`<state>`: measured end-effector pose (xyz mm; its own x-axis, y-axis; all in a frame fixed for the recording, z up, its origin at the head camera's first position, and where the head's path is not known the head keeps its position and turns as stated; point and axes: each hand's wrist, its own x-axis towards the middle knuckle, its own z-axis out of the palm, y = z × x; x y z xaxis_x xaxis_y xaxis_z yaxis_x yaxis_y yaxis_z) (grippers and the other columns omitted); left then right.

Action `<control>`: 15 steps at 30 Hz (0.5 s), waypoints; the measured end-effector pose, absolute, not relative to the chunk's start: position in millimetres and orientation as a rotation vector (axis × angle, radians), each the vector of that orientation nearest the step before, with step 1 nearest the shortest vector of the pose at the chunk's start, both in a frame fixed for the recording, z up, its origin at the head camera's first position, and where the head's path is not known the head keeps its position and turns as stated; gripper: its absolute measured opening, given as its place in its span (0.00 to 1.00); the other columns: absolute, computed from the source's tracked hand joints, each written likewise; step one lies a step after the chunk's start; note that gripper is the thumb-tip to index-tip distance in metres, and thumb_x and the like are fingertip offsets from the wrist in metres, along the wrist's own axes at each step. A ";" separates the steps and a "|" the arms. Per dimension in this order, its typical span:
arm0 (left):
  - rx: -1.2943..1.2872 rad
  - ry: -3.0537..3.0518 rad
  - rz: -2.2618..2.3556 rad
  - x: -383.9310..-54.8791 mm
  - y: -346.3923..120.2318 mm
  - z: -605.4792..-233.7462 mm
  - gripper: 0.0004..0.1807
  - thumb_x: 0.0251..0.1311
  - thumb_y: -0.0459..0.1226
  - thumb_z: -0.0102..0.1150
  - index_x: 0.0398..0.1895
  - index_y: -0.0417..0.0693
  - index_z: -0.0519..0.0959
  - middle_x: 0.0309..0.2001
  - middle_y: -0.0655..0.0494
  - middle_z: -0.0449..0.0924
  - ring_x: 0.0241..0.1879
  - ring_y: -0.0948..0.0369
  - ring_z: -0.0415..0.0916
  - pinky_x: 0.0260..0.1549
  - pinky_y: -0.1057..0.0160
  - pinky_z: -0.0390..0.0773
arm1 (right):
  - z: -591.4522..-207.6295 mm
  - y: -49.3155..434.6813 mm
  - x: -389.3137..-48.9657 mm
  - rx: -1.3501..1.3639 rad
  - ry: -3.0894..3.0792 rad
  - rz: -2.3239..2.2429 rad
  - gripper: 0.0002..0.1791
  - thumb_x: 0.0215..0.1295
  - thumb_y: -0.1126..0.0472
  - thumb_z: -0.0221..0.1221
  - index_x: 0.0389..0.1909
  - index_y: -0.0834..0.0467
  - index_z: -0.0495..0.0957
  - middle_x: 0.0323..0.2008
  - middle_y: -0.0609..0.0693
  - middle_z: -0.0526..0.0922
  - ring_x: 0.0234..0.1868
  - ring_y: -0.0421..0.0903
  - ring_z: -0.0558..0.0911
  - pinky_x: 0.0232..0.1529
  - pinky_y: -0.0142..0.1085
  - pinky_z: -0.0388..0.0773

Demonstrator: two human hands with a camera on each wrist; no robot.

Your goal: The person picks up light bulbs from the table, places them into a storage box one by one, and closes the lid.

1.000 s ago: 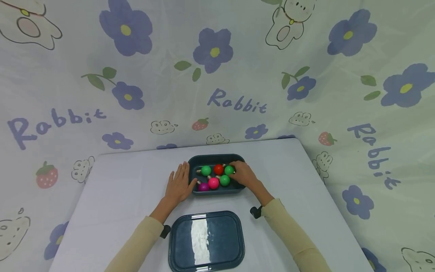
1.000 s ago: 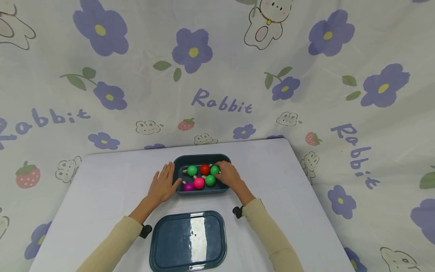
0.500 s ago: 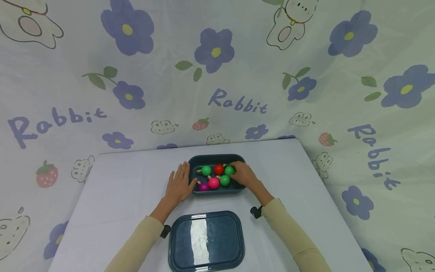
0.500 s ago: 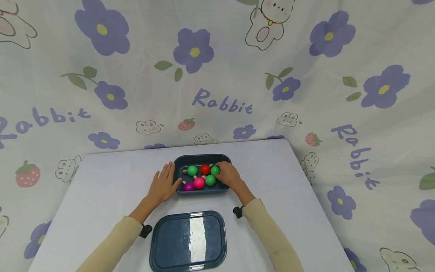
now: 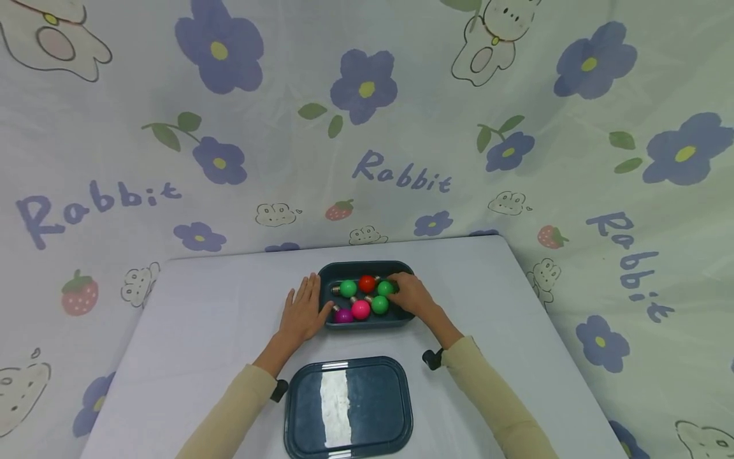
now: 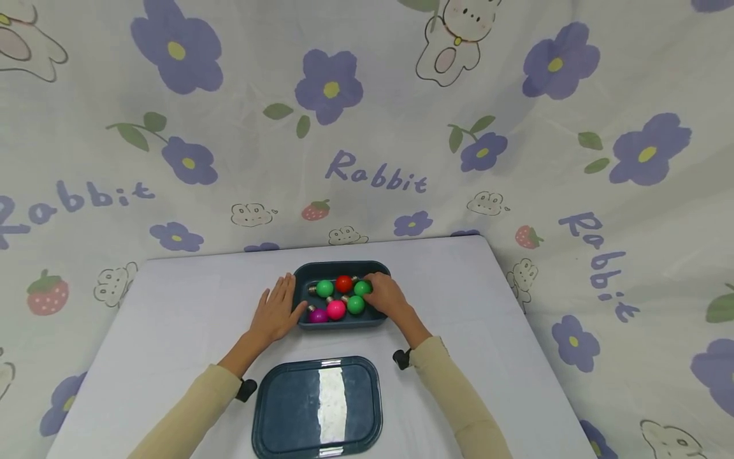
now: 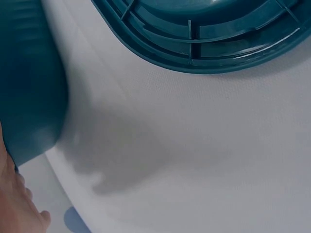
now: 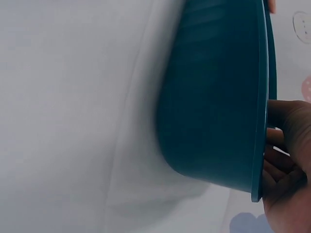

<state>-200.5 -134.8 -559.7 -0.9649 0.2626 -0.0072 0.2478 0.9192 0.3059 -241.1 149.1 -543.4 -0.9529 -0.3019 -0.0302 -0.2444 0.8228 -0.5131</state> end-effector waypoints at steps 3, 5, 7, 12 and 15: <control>0.405 3.029 0.492 -200.0 -134.4 -559.0 0.43 0.74 0.51 0.46 0.77 0.31 0.46 0.78 0.36 0.44 0.76 0.42 0.41 0.70 0.37 0.45 | -545.4 151.1 -239.4 -0.443 2.900 -0.848 0.22 0.62 0.63 0.68 0.56 0.65 0.80 0.52 0.59 0.82 0.50 0.52 0.81 0.53 0.46 0.78; 0.404 3.026 0.491 -200.2 -133.9 -558.6 0.43 0.74 0.51 0.47 0.77 0.31 0.45 0.78 0.37 0.44 0.77 0.42 0.41 0.70 0.37 0.45 | -547.9 153.3 -238.2 -0.458 2.912 -0.885 0.21 0.62 0.63 0.68 0.55 0.65 0.80 0.51 0.58 0.82 0.49 0.51 0.81 0.52 0.45 0.79; 0.406 3.024 0.487 -200.7 -133.7 -559.0 0.43 0.74 0.52 0.46 0.78 0.31 0.45 0.78 0.37 0.43 0.77 0.43 0.41 0.70 0.37 0.45 | -549.4 155.5 -236.7 -0.468 2.917 -0.914 0.20 0.63 0.62 0.67 0.55 0.64 0.80 0.51 0.57 0.83 0.48 0.50 0.81 0.51 0.45 0.79; 0.410 3.024 0.468 -201.0 -134.0 -559.8 0.43 0.75 0.53 0.44 0.78 0.31 0.45 0.78 0.37 0.43 0.77 0.43 0.40 0.70 0.37 0.44 | -548.1 162.2 -230.7 -0.519 2.940 -0.999 0.18 0.65 0.62 0.66 0.54 0.63 0.81 0.50 0.56 0.83 0.48 0.51 0.82 0.50 0.45 0.79; 0.406 3.018 0.464 -201.2 -134.4 -559.9 0.43 0.75 0.53 0.43 0.78 0.32 0.44 0.78 0.37 0.42 0.77 0.43 0.40 0.70 0.37 0.44 | -547.1 167.4 -226.7 -0.549 2.968 -1.067 0.16 0.65 0.63 0.66 0.53 0.62 0.82 0.50 0.55 0.84 0.49 0.51 0.82 0.50 0.45 0.79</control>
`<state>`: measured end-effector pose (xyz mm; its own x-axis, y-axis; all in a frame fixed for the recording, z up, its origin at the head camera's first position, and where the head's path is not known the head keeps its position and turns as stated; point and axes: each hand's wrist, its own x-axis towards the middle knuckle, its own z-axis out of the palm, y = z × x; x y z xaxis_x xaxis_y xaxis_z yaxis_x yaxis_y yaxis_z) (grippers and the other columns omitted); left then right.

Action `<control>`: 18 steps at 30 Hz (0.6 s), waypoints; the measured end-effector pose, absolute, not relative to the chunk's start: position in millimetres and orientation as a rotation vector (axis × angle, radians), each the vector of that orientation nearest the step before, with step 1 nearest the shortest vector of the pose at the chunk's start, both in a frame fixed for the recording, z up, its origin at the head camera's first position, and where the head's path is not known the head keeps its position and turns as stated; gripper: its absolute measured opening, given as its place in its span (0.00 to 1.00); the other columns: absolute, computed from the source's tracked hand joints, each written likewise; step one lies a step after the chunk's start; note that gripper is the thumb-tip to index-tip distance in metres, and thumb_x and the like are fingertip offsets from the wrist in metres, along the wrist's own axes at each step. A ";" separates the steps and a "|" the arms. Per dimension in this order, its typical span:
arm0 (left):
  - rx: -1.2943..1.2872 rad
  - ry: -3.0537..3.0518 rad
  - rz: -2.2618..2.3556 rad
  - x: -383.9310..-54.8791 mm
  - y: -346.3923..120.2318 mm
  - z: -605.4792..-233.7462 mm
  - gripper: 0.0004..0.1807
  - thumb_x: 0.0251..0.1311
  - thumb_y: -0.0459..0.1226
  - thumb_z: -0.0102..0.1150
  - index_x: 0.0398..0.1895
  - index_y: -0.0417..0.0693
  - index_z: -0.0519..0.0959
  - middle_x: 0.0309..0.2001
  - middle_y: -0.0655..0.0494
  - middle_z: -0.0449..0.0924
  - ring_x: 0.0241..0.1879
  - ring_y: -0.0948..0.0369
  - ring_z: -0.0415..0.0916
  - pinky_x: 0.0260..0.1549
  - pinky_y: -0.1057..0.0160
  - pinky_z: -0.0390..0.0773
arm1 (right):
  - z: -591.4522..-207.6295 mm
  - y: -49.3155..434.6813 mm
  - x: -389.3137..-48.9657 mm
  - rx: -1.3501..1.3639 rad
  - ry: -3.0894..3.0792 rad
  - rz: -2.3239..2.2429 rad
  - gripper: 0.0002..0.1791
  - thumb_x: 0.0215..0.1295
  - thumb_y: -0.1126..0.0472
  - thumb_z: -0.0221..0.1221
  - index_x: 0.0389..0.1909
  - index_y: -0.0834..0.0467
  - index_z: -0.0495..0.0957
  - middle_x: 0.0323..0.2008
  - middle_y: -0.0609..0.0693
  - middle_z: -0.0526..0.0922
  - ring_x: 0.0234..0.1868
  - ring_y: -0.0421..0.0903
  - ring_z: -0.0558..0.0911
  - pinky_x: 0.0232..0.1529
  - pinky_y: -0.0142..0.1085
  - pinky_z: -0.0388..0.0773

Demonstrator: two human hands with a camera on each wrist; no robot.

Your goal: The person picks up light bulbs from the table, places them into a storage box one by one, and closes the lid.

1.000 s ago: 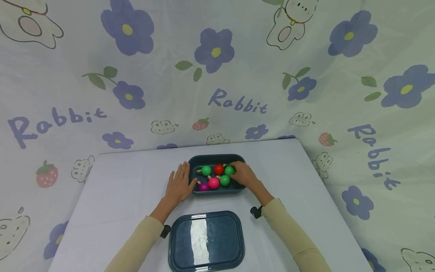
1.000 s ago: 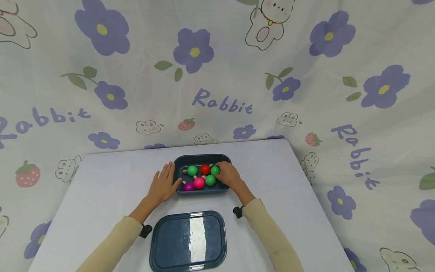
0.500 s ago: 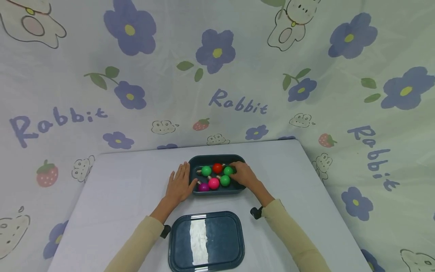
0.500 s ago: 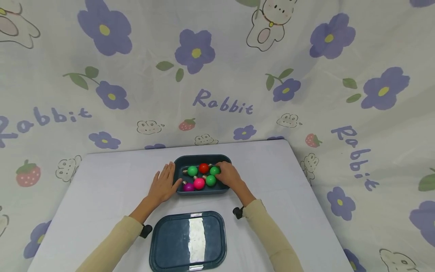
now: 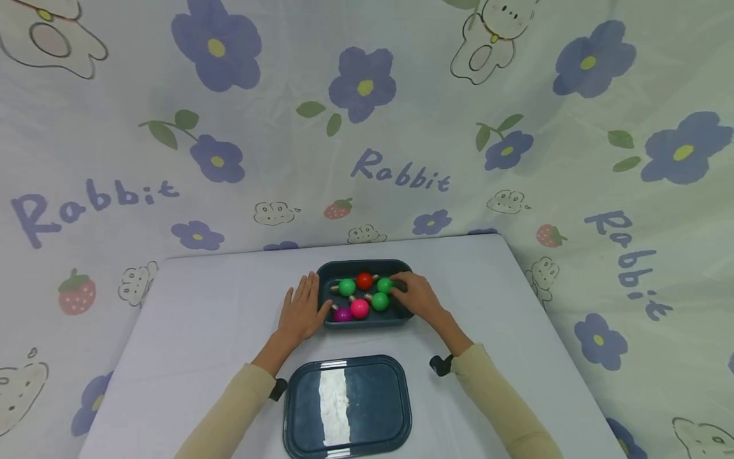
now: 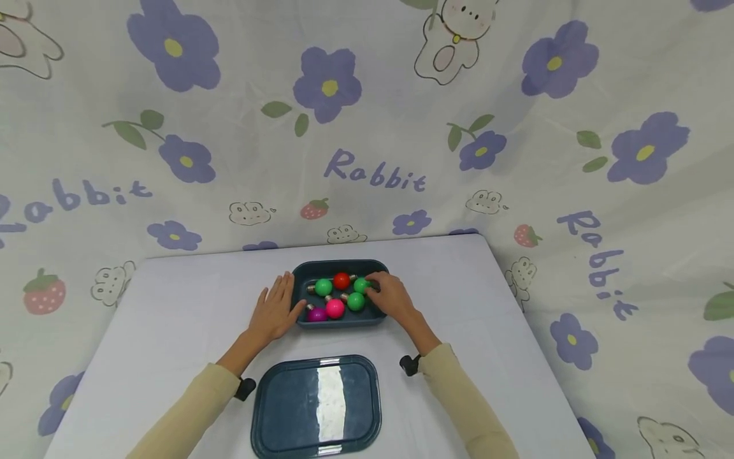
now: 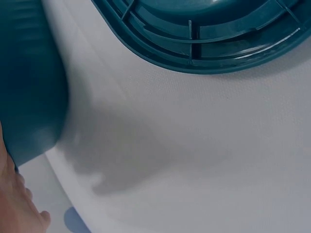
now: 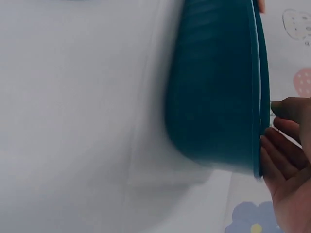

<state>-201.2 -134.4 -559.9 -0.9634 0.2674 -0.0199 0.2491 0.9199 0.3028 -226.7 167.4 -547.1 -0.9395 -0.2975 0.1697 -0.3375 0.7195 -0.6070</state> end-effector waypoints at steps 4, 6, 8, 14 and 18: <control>0.410 3.021 0.479 -201.2 -134.7 -558.7 0.43 0.75 0.53 0.44 0.78 0.31 0.45 0.78 0.37 0.43 0.77 0.42 0.40 0.70 0.37 0.44 | -545.9 174.2 -222.3 0.512 -2.791 1.063 0.15 0.64 0.65 0.66 0.51 0.61 0.83 0.49 0.54 0.84 0.50 0.50 0.83 0.51 0.43 0.79; 0.412 3.026 0.486 -200.9 -134.4 -558.4 0.43 0.74 0.52 0.45 0.77 0.31 0.46 0.78 0.36 0.44 0.76 0.42 0.41 0.70 0.37 0.44 | -544.7 177.9 -219.8 0.506 -2.764 1.076 0.14 0.64 0.66 0.66 0.51 0.61 0.83 0.48 0.54 0.85 0.49 0.49 0.83 0.50 0.43 0.80; 0.414 3.032 0.487 -200.9 -133.8 -558.7 0.43 0.74 0.52 0.46 0.77 0.30 0.47 0.77 0.35 0.45 0.76 0.41 0.41 0.69 0.36 0.45 | -544.0 181.8 -217.6 0.508 -2.734 1.083 0.14 0.65 0.66 0.66 0.51 0.61 0.83 0.47 0.54 0.85 0.48 0.49 0.84 0.50 0.42 0.80; 0.377 3.023 0.470 -202.0 -133.2 -558.7 0.43 0.74 0.53 0.46 0.78 0.33 0.45 0.78 0.36 0.44 0.76 0.40 0.42 0.69 0.36 0.46 | -541.5 193.3 -207.3 0.512 -2.664 1.102 0.13 0.65 0.67 0.65 0.50 0.63 0.82 0.47 0.55 0.85 0.48 0.50 0.84 0.49 0.41 0.81; 0.372 3.029 0.533 -200.5 -135.1 -558.0 0.43 0.74 0.53 0.45 0.78 0.33 0.45 0.78 0.36 0.44 0.75 0.39 0.44 0.69 0.36 0.47 | -539.4 198.7 -195.6 0.481 -2.632 1.091 0.13 0.64 0.68 0.66 0.50 0.63 0.83 0.47 0.55 0.85 0.47 0.51 0.84 0.47 0.41 0.82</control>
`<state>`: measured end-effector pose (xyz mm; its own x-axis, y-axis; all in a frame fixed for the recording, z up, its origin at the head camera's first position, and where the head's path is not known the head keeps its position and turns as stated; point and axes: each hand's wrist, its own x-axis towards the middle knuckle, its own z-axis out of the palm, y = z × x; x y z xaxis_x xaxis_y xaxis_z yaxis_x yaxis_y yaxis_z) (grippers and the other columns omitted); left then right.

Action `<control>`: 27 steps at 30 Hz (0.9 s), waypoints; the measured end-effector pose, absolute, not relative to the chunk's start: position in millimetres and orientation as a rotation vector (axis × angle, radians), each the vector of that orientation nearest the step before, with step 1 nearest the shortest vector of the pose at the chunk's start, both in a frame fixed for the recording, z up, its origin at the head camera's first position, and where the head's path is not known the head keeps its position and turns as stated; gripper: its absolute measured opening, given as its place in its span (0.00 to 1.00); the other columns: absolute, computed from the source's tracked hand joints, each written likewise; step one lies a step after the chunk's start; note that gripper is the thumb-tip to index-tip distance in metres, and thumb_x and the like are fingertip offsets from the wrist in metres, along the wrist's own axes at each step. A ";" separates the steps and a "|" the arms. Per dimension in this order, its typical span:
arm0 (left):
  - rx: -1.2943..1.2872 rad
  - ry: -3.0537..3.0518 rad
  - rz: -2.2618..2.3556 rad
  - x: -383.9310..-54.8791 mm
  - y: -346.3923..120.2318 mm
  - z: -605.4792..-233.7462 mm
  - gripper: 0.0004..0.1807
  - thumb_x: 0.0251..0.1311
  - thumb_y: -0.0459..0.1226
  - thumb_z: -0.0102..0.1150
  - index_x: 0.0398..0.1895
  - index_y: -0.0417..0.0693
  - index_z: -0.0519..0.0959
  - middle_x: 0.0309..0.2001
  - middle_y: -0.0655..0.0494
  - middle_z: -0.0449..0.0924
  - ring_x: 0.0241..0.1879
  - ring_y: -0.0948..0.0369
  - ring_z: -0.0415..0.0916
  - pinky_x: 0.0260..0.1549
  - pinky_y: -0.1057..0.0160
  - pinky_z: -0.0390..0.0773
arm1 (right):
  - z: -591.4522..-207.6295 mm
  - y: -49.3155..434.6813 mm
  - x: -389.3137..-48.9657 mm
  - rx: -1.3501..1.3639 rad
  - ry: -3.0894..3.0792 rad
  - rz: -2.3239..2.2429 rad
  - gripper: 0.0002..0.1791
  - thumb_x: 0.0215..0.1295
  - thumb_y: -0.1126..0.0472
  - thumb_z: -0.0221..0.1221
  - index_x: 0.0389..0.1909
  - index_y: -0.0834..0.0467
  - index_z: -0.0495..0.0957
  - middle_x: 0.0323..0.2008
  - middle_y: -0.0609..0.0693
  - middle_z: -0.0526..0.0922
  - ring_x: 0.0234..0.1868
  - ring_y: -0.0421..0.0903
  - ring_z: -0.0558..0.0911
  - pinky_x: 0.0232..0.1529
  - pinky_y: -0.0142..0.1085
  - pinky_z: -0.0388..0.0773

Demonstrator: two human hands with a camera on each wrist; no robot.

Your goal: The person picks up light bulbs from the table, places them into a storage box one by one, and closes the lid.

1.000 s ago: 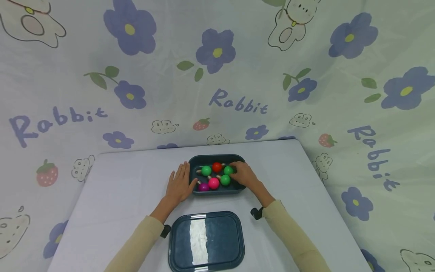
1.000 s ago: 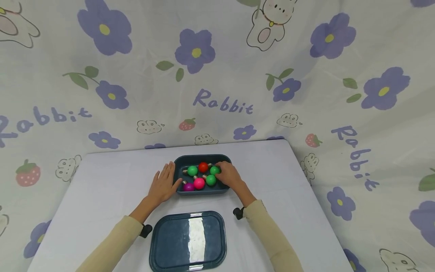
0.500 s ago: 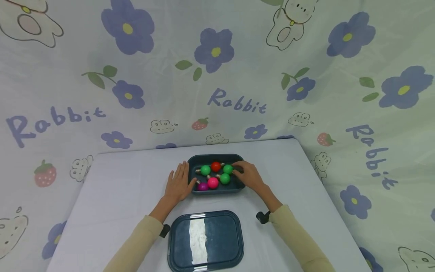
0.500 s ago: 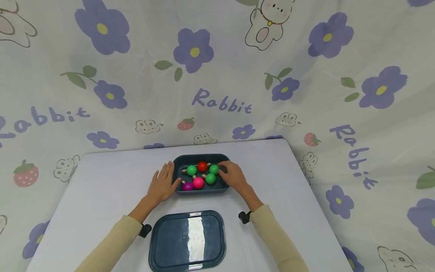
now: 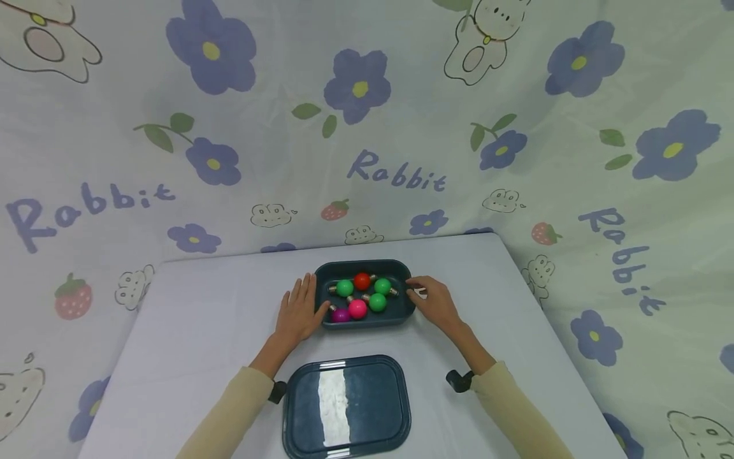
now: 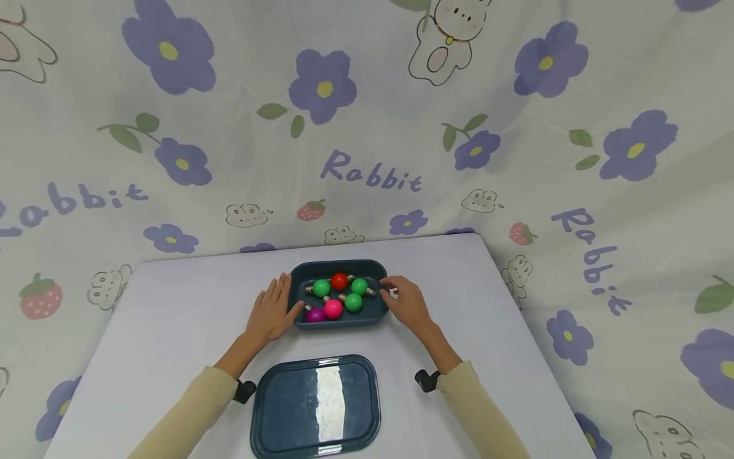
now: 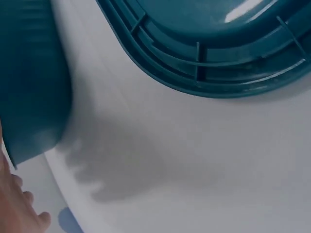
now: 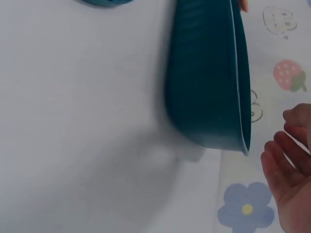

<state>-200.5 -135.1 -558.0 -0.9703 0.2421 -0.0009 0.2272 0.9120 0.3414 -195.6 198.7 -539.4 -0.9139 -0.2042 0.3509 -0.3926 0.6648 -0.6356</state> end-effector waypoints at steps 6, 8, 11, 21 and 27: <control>0.397 3.094 0.798 -187.5 -139.7 -555.9 0.39 0.76 0.47 0.45 0.76 0.29 0.48 0.75 0.30 0.51 0.72 0.36 0.51 0.67 0.36 0.53 | -541.8 204.6 -175.1 0.416 -2.594 1.110 0.11 0.64 0.68 0.66 0.47 0.63 0.83 0.44 0.54 0.86 0.45 0.49 0.84 0.43 0.39 0.83; 0.385 3.091 0.888 -178.0 -142.9 -556.7 0.38 0.76 0.46 0.45 0.76 0.28 0.49 0.74 0.29 0.52 0.72 0.35 0.52 0.67 0.37 0.54 | -545.3 205.5 -167.5 0.406 -2.580 1.108 0.11 0.63 0.68 0.66 0.46 0.63 0.83 0.43 0.53 0.86 0.44 0.48 0.84 0.42 0.38 0.83; 0.353 3.061 0.988 -159.7 -149.5 -557.8 0.38 0.76 0.46 0.45 0.76 0.28 0.49 0.73 0.29 0.52 0.72 0.35 0.52 0.67 0.37 0.54 | -551.9 205.9 -154.4 0.407 -2.563 1.099 0.11 0.61 0.70 0.67 0.45 0.63 0.84 0.41 0.52 0.86 0.41 0.47 0.84 0.39 0.37 0.83; 0.087 2.834 0.989 -83.2 -169.5 -551.0 0.38 0.73 0.45 0.53 0.76 0.31 0.53 0.69 0.26 0.60 0.66 0.34 0.62 0.60 0.35 0.65 | -578.8 196.6 -101.7 0.435 -2.697 1.166 0.10 0.60 0.67 0.68 0.43 0.63 0.84 0.34 0.46 0.86 0.35 0.39 0.83 0.35 0.31 0.82; -0.040 2.763 0.942 -49.3 -175.7 -552.6 0.38 0.70 0.41 0.57 0.72 0.24 0.55 0.62 0.24 0.67 0.57 0.34 0.73 0.52 0.39 0.75 | -588.3 193.3 -76.1 0.287 -2.901 1.279 0.11 0.63 0.59 0.68 0.43 0.61 0.85 0.30 0.41 0.84 0.31 0.34 0.82 0.34 0.31 0.81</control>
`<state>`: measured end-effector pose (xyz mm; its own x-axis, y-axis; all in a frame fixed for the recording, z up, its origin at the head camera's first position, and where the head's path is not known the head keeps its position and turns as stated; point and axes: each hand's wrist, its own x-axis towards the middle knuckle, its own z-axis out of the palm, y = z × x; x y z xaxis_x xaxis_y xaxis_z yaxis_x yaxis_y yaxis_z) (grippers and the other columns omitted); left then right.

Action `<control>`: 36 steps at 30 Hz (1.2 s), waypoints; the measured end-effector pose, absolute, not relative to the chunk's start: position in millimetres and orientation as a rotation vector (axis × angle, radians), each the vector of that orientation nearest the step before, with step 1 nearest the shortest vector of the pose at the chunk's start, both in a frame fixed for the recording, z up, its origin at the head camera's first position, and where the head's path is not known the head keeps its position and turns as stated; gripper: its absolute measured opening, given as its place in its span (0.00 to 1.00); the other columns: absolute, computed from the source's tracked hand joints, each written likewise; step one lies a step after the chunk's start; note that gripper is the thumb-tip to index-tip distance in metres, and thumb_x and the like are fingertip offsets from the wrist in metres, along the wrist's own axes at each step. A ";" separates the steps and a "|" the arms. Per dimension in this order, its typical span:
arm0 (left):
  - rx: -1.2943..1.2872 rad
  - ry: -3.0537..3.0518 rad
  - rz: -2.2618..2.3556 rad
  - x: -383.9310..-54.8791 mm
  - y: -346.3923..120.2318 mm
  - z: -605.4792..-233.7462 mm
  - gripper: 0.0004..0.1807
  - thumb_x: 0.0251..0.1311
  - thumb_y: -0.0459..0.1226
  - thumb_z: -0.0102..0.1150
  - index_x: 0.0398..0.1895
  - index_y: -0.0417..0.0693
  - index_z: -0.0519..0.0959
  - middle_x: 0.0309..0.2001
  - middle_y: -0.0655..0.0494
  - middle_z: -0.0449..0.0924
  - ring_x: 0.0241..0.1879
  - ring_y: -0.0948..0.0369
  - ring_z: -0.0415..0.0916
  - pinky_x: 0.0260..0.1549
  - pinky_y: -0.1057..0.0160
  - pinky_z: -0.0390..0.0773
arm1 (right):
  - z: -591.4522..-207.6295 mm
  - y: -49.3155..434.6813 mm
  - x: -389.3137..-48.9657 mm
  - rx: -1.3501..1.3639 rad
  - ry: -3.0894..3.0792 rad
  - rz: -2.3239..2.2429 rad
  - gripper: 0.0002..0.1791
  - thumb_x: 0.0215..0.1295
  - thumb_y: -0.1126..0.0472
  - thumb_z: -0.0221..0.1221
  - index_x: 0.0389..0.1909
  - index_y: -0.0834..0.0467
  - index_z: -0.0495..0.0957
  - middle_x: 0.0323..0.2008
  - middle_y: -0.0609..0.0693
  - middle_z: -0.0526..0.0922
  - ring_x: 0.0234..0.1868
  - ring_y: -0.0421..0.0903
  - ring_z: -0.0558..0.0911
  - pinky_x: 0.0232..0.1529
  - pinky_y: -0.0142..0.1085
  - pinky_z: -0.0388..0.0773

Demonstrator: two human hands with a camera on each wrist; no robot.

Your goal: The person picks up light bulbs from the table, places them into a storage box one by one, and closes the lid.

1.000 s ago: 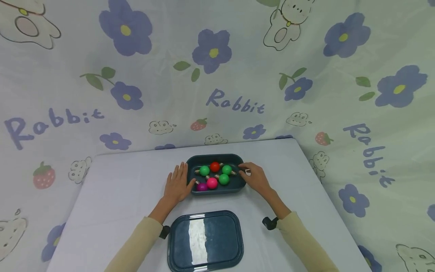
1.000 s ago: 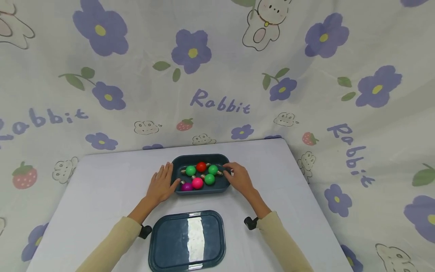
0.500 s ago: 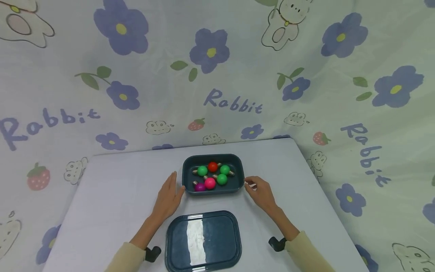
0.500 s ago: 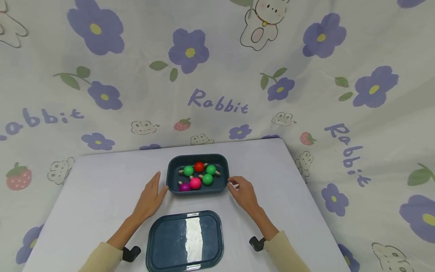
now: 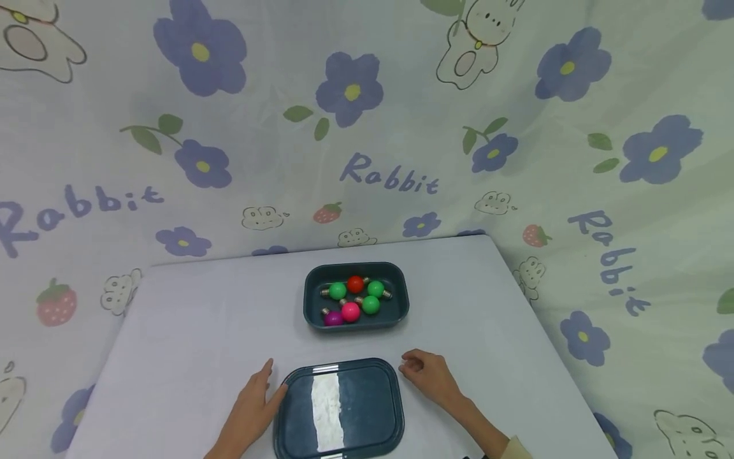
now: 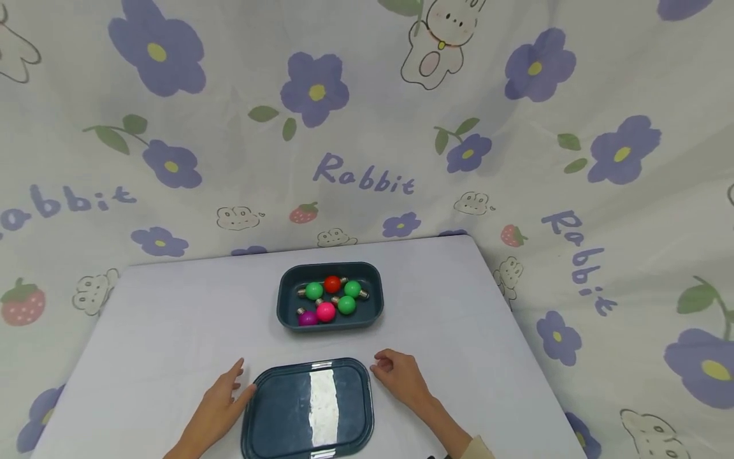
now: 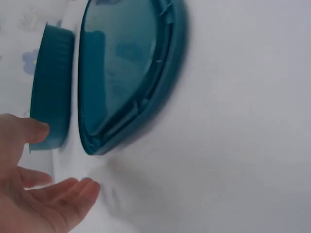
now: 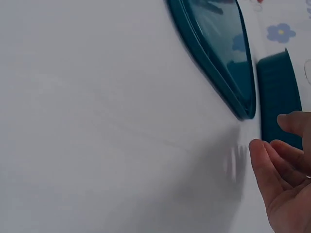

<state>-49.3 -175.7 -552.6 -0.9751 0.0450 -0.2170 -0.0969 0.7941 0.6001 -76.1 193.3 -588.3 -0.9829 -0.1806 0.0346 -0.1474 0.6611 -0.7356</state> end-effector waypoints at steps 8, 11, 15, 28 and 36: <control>-0.127 2.737 0.865 -25.0 -186.0 -567.2 0.33 0.63 0.39 0.64 0.60 0.18 0.68 0.42 0.38 0.77 0.40 0.47 0.80 0.41 0.47 0.81 | -593.7 195.0 -53.4 -0.201 2.693 -1.208 0.18 0.61 0.56 0.69 0.47 0.63 0.84 0.26 0.38 0.80 0.25 0.32 0.76 0.28 0.29 0.76; -0.137 2.754 0.826 -18.7 -187.1 -573.0 0.32 0.61 0.39 0.66 0.54 0.16 0.71 0.35 0.43 0.75 0.32 0.53 0.77 0.35 0.52 0.81 | -594.6 194.9 -48.7 -0.209 2.655 -1.209 0.20 0.61 0.56 0.70 0.49 0.65 0.83 0.26 0.37 0.79 0.24 0.32 0.75 0.26 0.29 0.75; -0.139 2.771 0.800 -13.3 -184.0 -576.6 0.29 0.59 0.38 0.67 0.50 0.17 0.74 0.32 0.46 0.72 0.29 0.57 0.75 0.31 0.55 0.80 | -595.5 194.4 -42.7 -0.210 2.607 -1.216 0.21 0.60 0.58 0.70 0.51 0.66 0.82 0.25 0.37 0.78 0.24 0.33 0.75 0.26 0.29 0.75; 0.011 2.791 0.838 -16.5 -179.3 -581.3 0.26 0.59 0.38 0.67 0.48 0.19 0.77 0.32 0.49 0.72 0.27 0.61 0.73 0.29 0.59 0.78 | -591.6 182.3 -38.9 -0.232 2.550 -1.295 0.20 0.59 0.63 0.70 0.50 0.69 0.81 0.25 0.38 0.78 0.23 0.33 0.75 0.25 0.29 0.76; 0.019 2.835 0.851 -18.8 -175.1 -583.2 0.25 0.55 0.35 0.70 0.47 0.21 0.77 0.31 0.50 0.74 0.26 0.62 0.72 0.27 0.62 0.77 | -596.1 179.8 -37.7 -0.194 2.606 -1.291 0.17 0.56 0.66 0.71 0.46 0.66 0.81 0.25 0.39 0.76 0.23 0.32 0.75 0.24 0.28 0.75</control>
<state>-18.8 -175.1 -583.2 -0.9835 0.0638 -0.1692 -0.0399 0.8359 0.5475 -37.7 179.8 -596.1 -0.9657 -0.2172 -0.1425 -0.0181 0.6038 -0.7969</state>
